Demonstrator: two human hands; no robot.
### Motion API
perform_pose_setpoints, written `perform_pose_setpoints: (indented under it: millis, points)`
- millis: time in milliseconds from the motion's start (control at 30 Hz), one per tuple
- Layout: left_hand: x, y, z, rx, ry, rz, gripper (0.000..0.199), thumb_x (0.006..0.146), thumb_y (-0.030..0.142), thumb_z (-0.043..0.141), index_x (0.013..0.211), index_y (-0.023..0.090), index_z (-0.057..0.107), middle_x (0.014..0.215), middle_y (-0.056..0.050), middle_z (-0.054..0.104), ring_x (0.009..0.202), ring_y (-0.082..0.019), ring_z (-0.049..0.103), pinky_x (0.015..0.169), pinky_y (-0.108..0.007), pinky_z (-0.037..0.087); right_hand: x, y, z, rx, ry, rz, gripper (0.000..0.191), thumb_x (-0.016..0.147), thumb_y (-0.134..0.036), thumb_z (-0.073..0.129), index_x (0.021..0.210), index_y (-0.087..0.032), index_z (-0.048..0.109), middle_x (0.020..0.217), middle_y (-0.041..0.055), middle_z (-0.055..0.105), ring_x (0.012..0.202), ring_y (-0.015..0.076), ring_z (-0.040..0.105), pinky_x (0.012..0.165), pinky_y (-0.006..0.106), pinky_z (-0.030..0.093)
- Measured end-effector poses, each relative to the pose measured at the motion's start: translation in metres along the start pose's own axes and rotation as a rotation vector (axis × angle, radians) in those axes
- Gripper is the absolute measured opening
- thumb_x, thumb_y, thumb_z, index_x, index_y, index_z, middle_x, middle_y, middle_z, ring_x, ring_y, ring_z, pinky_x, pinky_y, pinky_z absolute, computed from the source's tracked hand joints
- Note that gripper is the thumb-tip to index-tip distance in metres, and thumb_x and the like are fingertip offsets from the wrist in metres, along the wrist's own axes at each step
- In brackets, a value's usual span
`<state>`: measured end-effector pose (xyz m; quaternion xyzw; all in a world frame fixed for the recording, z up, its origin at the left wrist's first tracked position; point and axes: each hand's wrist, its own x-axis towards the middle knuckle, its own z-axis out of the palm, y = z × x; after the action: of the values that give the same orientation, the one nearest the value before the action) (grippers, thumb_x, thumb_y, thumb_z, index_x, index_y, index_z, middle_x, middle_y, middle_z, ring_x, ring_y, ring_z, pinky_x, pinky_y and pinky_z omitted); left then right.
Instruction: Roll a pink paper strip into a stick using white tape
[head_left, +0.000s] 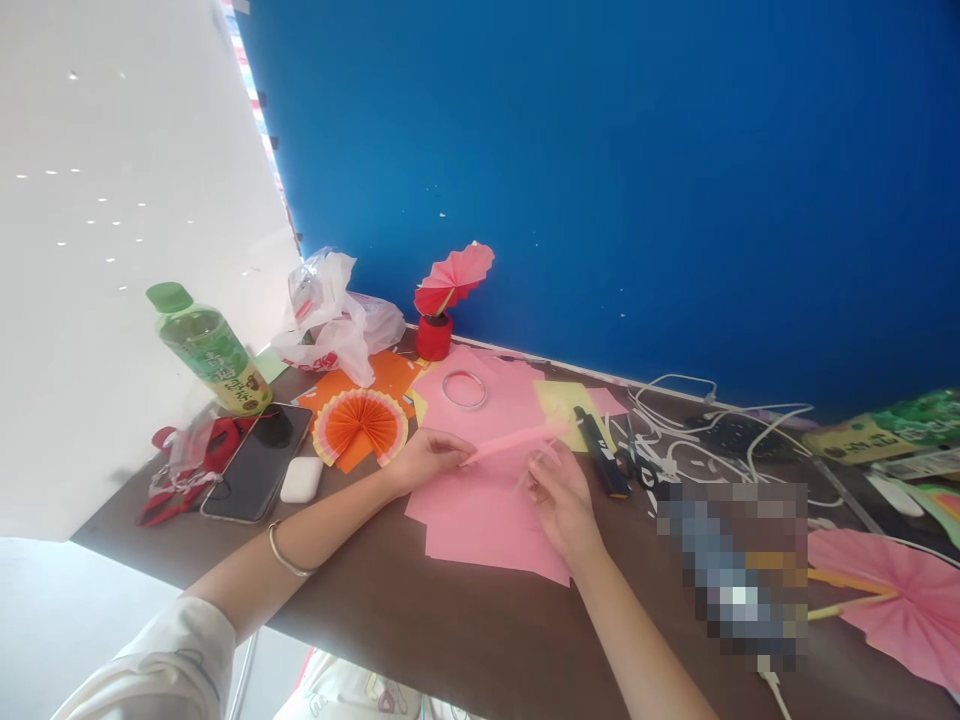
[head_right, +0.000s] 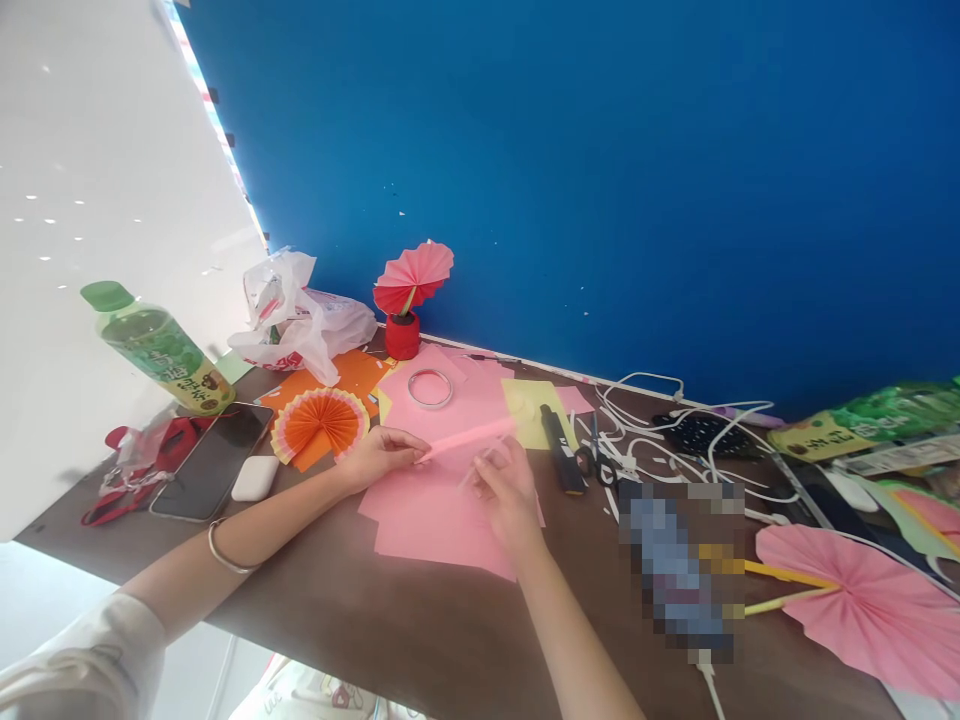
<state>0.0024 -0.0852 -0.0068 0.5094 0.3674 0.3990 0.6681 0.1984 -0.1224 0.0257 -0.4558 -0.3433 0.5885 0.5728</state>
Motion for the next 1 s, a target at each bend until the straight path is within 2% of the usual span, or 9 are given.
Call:
perform_pose_setpoints:
  millis: [167, 300, 467, 600, 700, 867, 1000]
  points:
    - [-0.001, 0.001, -0.001, -0.027, 0.021, -0.099, 0.032, 0.065, 0.035, 0.071, 0.089, 0.014, 0.069, 0.087, -0.008, 0.07, 0.082, -0.018, 0.064, 0.08, -0.029, 0.049, -0.003, -0.003, 0.006, -0.06, 0.035, -0.085, 0.049, 0.06, -0.027, 0.076, 0.103, -0.025, 0.051, 0.06, -0.0065, 0.053, 0.047, 0.0073, 0.044, 0.044, 0.021, 0.035]
    - [-0.002, -0.001, 0.0, -0.008, 0.009, -0.132, 0.035, 0.061, 0.034, 0.074, 0.089, 0.013, 0.068, 0.085, -0.008, 0.07, 0.077, -0.018, 0.064, 0.076, -0.029, 0.049, -0.004, 0.002, 0.006, -0.12, 0.111, -0.166, 0.046, 0.059, -0.028, 0.077, 0.097, -0.022, 0.052, 0.063, -0.0037, 0.059, 0.057, 0.0111, 0.054, 0.059, 0.028, 0.046]
    - [-0.004, 0.001, 0.006, -0.075, -0.029, -0.109, 0.03, 0.058, 0.023, 0.076, 0.084, 0.013, 0.063, 0.078, -0.005, 0.067, 0.069, -0.012, 0.062, 0.066, -0.024, 0.047, -0.005, 0.012, 0.009, -0.126, 0.08, -0.145, 0.053, 0.058, -0.025, 0.078, 0.103, -0.023, 0.049, 0.072, -0.0011, 0.065, 0.073, 0.0151, 0.062, 0.073, 0.033, 0.049]
    - [-0.005, 0.002, 0.012, -0.143, -0.037, -0.096, 0.027, 0.056, 0.017, 0.076, 0.076, 0.013, 0.059, 0.073, -0.002, 0.065, 0.065, -0.009, 0.06, 0.063, -0.022, 0.045, -0.009, 0.017, 0.015, -0.112, 0.066, -0.132, 0.061, 0.06, -0.024, 0.077, 0.112, -0.024, 0.044, 0.074, -0.0008, 0.067, 0.073, 0.0153, 0.064, 0.08, 0.036, 0.049]
    - [-0.006, 0.003, 0.014, -0.121, -0.018, -0.116, 0.023, 0.057, 0.018, 0.075, 0.075, 0.012, 0.061, 0.072, -0.004, 0.066, 0.067, -0.011, 0.061, 0.066, -0.023, 0.046, -0.011, 0.019, 0.018, -0.128, 0.079, -0.122, 0.063, 0.061, -0.025, 0.077, 0.113, -0.024, 0.043, 0.074, -0.0007, 0.067, 0.072, 0.0163, 0.065, 0.081, 0.037, 0.05]
    - [-0.008, 0.003, 0.015, -0.038, -0.021, -0.111, 0.025, 0.062, 0.024, 0.072, 0.085, 0.012, 0.068, 0.091, -0.01, 0.069, 0.087, -0.018, 0.063, 0.082, -0.03, 0.046, -0.012, 0.018, 0.02, -0.18, 0.091, -0.114, 0.063, 0.058, -0.026, 0.078, 0.111, -0.023, 0.044, 0.076, 0.0001, 0.067, 0.074, 0.0178, 0.066, 0.079, 0.039, 0.051]
    - [-0.009, 0.003, 0.016, -0.043, -0.006, -0.118, 0.028, 0.061, 0.024, 0.072, 0.088, 0.013, 0.07, 0.093, -0.01, 0.07, 0.09, -0.021, 0.063, 0.086, -0.033, 0.046, -0.014, 0.017, 0.024, -0.203, 0.133, -0.152, 0.067, 0.058, -0.027, 0.078, 0.114, -0.023, 0.042, 0.076, 0.0011, 0.067, 0.072, 0.0184, 0.066, 0.078, 0.04, 0.052]
